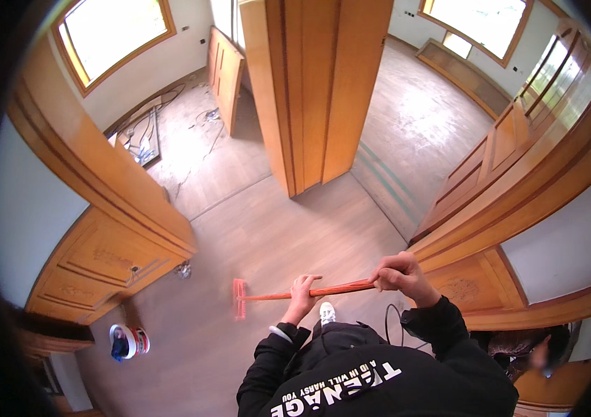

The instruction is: The person sweeps a large room with a red broom, moving debris and dust toward a central area. The person navigates around furniture, a bucket, and other people working in the room.

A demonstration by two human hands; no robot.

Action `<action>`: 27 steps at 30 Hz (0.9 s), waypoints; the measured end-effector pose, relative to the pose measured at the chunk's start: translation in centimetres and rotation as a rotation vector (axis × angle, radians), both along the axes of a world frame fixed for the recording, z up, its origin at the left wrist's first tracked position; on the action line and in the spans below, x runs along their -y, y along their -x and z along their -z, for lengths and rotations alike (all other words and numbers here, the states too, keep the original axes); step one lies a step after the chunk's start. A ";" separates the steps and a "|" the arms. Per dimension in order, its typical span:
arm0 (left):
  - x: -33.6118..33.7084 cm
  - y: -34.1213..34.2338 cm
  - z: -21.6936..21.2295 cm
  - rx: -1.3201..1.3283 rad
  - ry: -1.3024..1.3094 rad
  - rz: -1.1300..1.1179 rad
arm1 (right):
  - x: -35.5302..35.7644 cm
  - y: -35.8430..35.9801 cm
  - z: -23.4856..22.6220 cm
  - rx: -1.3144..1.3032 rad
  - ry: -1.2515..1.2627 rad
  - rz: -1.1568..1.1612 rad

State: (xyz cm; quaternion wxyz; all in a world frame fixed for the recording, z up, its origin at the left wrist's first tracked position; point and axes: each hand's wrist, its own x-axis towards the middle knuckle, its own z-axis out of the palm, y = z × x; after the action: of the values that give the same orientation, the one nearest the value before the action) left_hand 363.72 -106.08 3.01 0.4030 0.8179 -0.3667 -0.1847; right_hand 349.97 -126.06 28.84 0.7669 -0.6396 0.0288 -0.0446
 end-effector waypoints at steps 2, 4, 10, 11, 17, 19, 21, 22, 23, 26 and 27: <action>2.9 -0.4 0.4 0.048 0.037 0.038 | 1.9 0.4 0.2 0.047 -0.029 0.056; 4.1 -1.0 1.7 0.019 -0.038 0.076 | 3.4 0.6 1.0 -0.061 -0.012 0.042; 0.7 -1.9 6.8 -0.011 -0.276 -0.184 | 5.0 -1.2 3.5 0.058 -0.163 -0.005; 0.3 -2.0 7.2 0.008 -0.243 -0.231 | 5.4 -1.7 3.7 0.106 -0.137 -0.002; 3.7 -3.2 7.8 0.000 -0.297 -0.166 | 8.1 -2.5 3.2 0.033 -0.006 0.008; 5.5 -3.4 8.0 0.011 -0.277 -0.101 | 8.9 -2.4 3.1 -0.012 0.003 0.083; 6.7 -3.8 8.1 0.030 -0.236 -0.027 | 9.6 -2.4 3.1 -0.044 -0.024 0.165; 7.0 -4.1 8.3 0.028 -0.254 0.012 | 9.8 -2.6 3.4 -0.045 -0.032 0.184; 7.4 -4.3 8.5 0.035 -0.282 0.052 | 10.1 -2.7 3.6 -0.041 -0.055 0.204; 8.2 -5.1 9.1 0.047 -0.302 0.118 | 11.2 -3.7 4.6 -0.057 -0.046 0.240; 8.2 -5.7 9.5 0.012 -0.310 0.105 | 11.4 -4.0 5.1 -0.088 -0.038 0.218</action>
State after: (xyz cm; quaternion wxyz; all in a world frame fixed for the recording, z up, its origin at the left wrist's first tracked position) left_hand 369.44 -114.26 -6.45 0.2598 0.8511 -0.3782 -0.2550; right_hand 354.01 -137.47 23.71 0.7673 -0.6195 0.1325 -0.0993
